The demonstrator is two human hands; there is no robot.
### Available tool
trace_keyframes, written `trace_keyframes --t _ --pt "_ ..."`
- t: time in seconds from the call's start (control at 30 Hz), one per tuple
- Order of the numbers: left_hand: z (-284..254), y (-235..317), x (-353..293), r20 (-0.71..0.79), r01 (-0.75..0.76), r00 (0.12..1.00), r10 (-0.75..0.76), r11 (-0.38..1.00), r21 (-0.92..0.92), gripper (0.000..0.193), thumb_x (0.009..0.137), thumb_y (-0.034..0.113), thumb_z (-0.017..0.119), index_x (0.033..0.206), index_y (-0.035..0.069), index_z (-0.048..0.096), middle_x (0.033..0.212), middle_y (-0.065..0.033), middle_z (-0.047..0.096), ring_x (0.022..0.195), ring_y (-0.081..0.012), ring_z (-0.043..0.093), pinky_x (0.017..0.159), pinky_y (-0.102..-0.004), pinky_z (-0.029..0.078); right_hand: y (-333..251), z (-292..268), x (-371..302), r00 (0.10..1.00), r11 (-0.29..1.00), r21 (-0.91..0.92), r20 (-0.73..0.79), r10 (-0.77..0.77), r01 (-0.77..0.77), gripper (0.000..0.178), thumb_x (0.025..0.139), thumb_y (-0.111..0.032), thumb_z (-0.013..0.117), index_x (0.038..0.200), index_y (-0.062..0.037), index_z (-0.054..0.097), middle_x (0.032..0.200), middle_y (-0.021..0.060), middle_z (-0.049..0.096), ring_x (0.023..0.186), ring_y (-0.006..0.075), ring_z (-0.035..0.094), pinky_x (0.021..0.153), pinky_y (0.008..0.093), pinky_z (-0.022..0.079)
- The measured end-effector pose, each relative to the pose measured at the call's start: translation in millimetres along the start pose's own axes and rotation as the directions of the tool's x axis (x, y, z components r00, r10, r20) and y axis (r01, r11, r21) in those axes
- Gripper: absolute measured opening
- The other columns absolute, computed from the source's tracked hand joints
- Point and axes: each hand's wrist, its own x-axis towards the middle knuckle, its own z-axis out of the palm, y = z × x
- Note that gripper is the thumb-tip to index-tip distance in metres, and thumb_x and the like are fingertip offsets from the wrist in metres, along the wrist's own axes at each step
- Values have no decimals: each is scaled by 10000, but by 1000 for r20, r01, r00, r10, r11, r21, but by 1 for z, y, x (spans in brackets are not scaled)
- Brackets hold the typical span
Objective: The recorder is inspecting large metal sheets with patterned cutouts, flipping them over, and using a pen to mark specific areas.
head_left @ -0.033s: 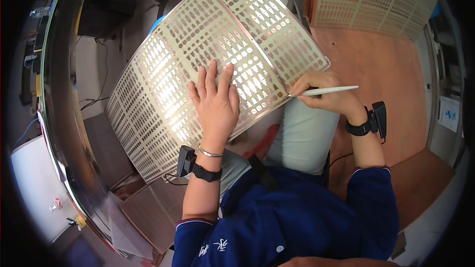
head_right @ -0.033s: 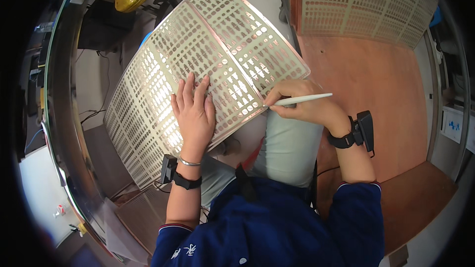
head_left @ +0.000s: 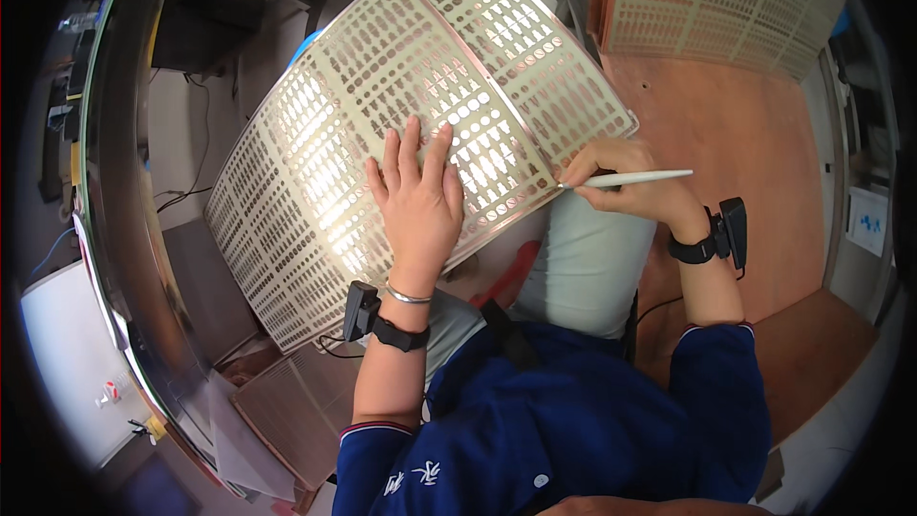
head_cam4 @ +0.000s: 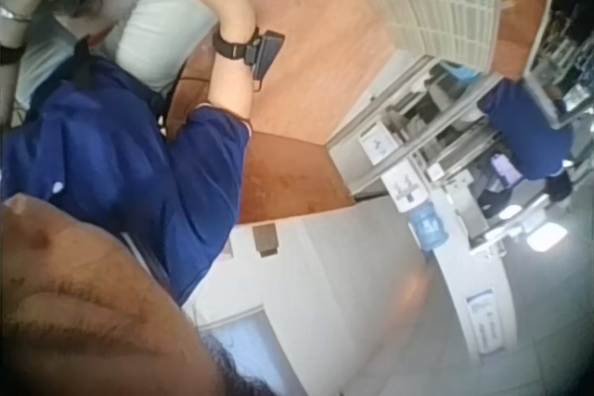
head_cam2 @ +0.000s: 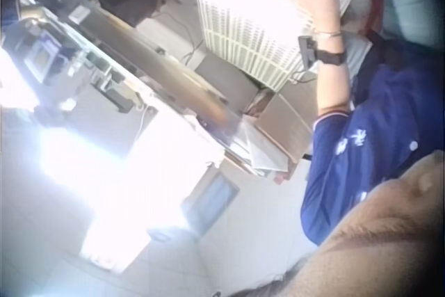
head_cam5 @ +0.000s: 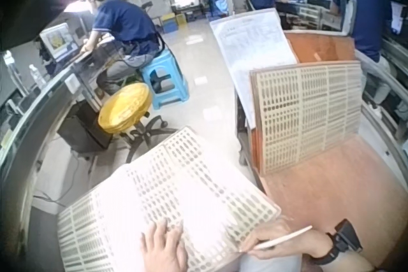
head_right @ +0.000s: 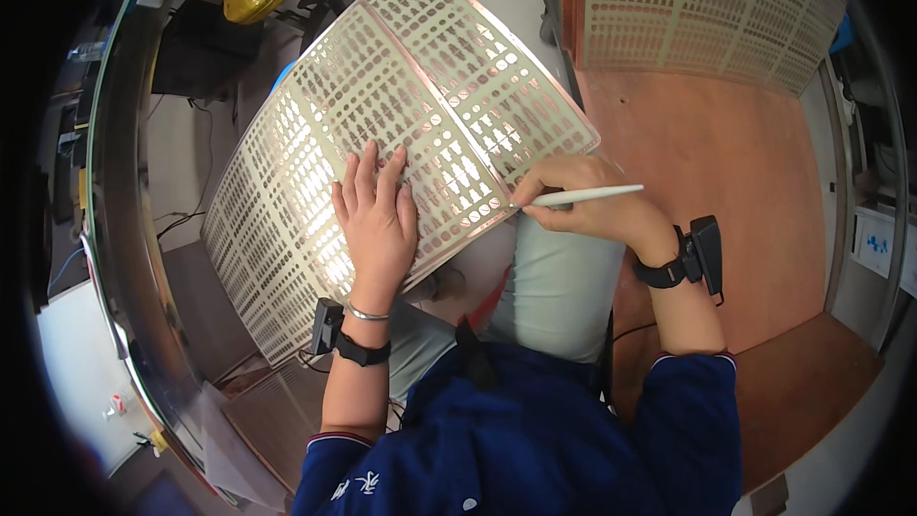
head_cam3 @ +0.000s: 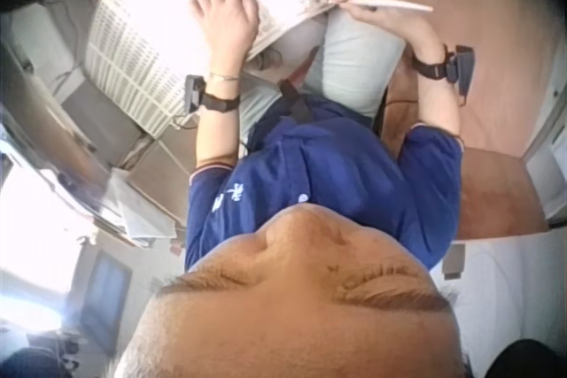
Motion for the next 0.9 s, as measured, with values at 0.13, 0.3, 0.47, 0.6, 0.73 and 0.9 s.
trace_keyframes --t 0.13,0.3,0.47,0.6,0.73,0.9 --pt "1 -1 -1 1 2 1000 -2 1000 -15 423 887 176 510 1310 198 511 1415 -101 402 1325 -333 322 1097 -530 180 -5 -4 1 994 996 7 63 84 -85 92 731 -45 651 821 -29 662 817 57 679 739 164 639 674 273 496" --pt "-4 -9 -1 -25 22 999 -25 993 -113 409 875 194 555 1284 186 534 1410 -98 418 1325 -327 343 1101 -524 166 4 -10 -4 998 989 136 -3 62 -61 75 790 -55 642 850 -13 658 844 59 676 758 122 624 673 266 493" --pt "-17 -40 -17 -102 77 978 -183 768 -635 427 921 71 473 1346 55 445 1408 -120 431 1309 -253 385 1105 -402 232 24 -3 -15 904 896 429 -330 271 -112 205 940 -161 557 1029 16 612 842 104 674 720 95 623 645 185 491" --pt "-35 -84 -53 -95 181 825 -556 421 -889 386 956 38 412 1340 -1 438 1377 -116 459 1265 -202 432 1056 -327 344 9 0 -14 848 926 340 -430 311 -167 347 993 -279 453 1090 23 594 738 115 682 612 107 616 572 203 487" --pt "-58 -172 -112 -196 303 629 -752 469 -830 365 951 47 414 1308 -13 464 1344 -135 466 1208 -215 467 1006 -320 379 -4 9 -2 831 955 267 -496 252 -130 350 997 -273 443 1153 18 560 794 127 685 664 106 623 596 202 489" --pt "-61 -281 -203 -372 649 572 -731 681 -339 350 912 103 498 1249 9 520 1219 -171 505 1129 -312 493 950 -375 401 -12 25 18 787 961 274 -589 185 -21 342 1004 -256 420 1196 6 526 962 152 667 780 118 626 672 205 485"
